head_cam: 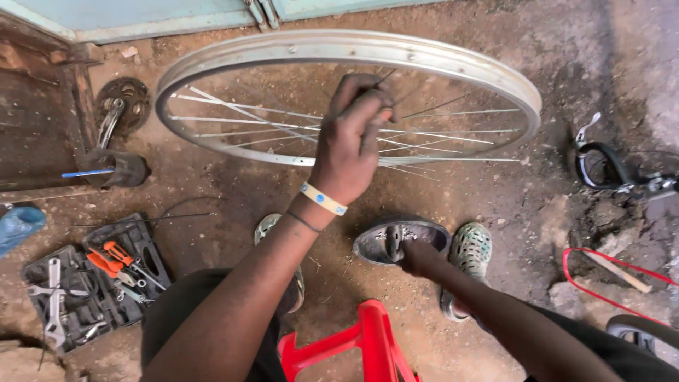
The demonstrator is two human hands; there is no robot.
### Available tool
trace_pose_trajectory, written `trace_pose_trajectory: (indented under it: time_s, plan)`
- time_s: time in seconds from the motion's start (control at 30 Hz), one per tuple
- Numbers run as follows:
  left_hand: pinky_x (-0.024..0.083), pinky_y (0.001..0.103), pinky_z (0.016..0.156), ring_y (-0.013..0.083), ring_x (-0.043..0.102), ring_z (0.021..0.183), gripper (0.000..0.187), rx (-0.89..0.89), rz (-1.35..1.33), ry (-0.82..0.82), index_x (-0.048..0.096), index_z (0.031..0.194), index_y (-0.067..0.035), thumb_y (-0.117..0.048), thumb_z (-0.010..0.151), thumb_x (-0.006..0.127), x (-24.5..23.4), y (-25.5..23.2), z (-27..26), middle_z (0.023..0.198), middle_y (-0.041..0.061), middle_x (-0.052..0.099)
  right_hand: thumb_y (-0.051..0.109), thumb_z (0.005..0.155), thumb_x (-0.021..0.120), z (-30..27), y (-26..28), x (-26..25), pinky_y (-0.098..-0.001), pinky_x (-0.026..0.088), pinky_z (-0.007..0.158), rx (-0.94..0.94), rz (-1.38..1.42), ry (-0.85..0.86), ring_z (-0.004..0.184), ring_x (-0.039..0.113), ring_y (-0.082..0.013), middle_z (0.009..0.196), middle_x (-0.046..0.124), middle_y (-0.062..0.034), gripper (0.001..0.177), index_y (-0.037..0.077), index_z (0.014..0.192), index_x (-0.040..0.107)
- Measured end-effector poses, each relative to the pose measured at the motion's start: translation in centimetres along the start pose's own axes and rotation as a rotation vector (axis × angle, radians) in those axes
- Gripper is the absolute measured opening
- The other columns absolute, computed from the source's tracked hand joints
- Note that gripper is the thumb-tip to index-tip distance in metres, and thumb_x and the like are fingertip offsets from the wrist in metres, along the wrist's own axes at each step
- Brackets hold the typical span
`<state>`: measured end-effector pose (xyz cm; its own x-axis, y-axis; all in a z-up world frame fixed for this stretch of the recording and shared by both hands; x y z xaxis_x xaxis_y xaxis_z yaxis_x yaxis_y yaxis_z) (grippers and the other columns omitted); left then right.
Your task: The person is sitting on a red stool and repairing a bicycle wheel. They use a spoke wrench to tighten the nipples on the spokes and adjust the wheel's alignment. The person rotates the wheel to access different sections and continues to tighten the spokes.
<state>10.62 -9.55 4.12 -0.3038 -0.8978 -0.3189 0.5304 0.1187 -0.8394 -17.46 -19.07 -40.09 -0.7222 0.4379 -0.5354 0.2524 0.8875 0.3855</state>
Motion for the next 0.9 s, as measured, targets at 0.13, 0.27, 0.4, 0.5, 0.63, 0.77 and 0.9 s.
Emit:
trace_pose_trajectory:
  time_s: [0.13, 0.27, 0.4, 0.5, 0.63, 0.77, 0.9]
  plan:
    - [0.060, 0.035, 0.088, 0.0295, 0.057, 0.103, 0.014, -0.012, -0.019, 0.108, 0.058, 0.090, 0.003, 0.013, 0.091, 0.049, 1.9, -0.7, -0.1, 0.113, 0.015, 0.043, 0.027, 0.089, 0.066, 4.9, -2.9, 2.8, -0.0509, 0.058, 0.072, 0.290, 0.184, -0.142, 0.092, 0.071, -0.0408, 0.100, 0.074, -0.0205, 0.029, 0.008, 0.110, 0.069]
    - [0.053, 0.041, 0.090, 0.0335, 0.051, 0.107, 0.016, 0.034, 0.030, 0.130, 0.056, 0.090, 0.002, 0.013, 0.090, 0.044, 3.1, -1.7, -0.6, 0.112, 0.016, 0.038, 0.024, 0.085, 0.066, 6.2, -2.2, 5.3, -0.0548, 0.057, 0.083, 0.526, 0.335, -0.257, 0.105, 0.069, -0.0461, 0.112, 0.073, -0.0218, 0.042, 0.014, 0.125, 0.063]
    - [0.056, 0.038, 0.090, 0.0311, 0.050, 0.108, 0.013, 0.009, 0.082, 0.117, 0.056, 0.087, 0.002, 0.014, 0.091, 0.053, 3.9, -2.8, -0.9, 0.111, 0.014, 0.040, 0.029, 0.088, 0.071, 7.5, 0.1, 6.1, -0.0395, 0.058, 0.087, 0.605, 0.108, -0.153, 0.111, 0.071, -0.0311, 0.114, 0.074, -0.0095, 0.032, 0.017, 0.118, 0.070]
    - [0.058, 0.041, 0.095, 0.0326, 0.051, 0.108, 0.013, -0.015, 0.081, 0.158, 0.057, 0.090, 0.002, 0.014, 0.092, 0.052, 4.4, -3.9, -1.9, 0.111, 0.015, 0.040, 0.042, 0.097, 0.061, 8.3, 0.6, 7.7, -0.0363, 0.061, 0.066, 0.604, -0.097, 0.005, 0.110, 0.071, -0.0254, 0.145, 0.058, -0.0037, 0.039, 0.028, 0.134, 0.061]
    - [0.057, 0.046, 0.096, 0.0375, 0.060, 0.109, 0.022, -0.044, 0.112, 0.250, 0.059, 0.102, -0.001, 0.015, 0.091, 0.049, 5.2, -4.4, -3.9, 0.116, 0.020, 0.045, 0.039, 0.103, 0.051, 9.5, 0.7, 9.3, -0.0350, 0.056, 0.064, 0.552, -0.146, 0.041, 0.092, 0.072, -0.0190, 0.099, 0.074, 0.0018, 0.030, 0.028, 0.099, 0.079]
    - [0.056, 0.048, 0.089, 0.0409, 0.060, 0.100, 0.023, -0.047, 0.136, 0.298, 0.063, 0.103, -0.001, 0.014, 0.090, 0.051, 5.4, -4.7, -5.3, 0.110, 0.022, 0.053, 0.038, 0.107, 0.046, 9.4, 1.0, 8.8, -0.0303, 0.051, 0.058, 0.478, -0.173, -0.026, 0.080, 0.069, -0.0148, 0.099, 0.068, 0.0012, 0.030, 0.027, 0.102, 0.074]
    - [0.049, 0.046, 0.090, 0.0391, 0.057, 0.100, 0.024, -0.052, 0.208, 0.306, 0.065, 0.103, -0.002, 0.011, 0.088, 0.051, 5.2, -4.2, -6.4, 0.104, 0.020, 0.063, 0.028, 0.104, 0.054, 9.0, 1.8, 7.4, -0.0341, 0.052, 0.049, 0.429, -0.189, -0.135, 0.072, 0.072, -0.0177, 0.083, 0.071, 0.0019, 0.023, 0.023, 0.095, 0.074]
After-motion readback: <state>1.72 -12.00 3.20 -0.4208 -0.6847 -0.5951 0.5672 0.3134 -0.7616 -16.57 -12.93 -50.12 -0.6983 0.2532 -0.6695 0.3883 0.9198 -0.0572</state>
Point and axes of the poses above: each hand's wrist, its own z-axis towards the middle knuckle, its own x-axis out of the palm, y = z × x, the point moved 10 cm from there along z, towards the middle knuckle
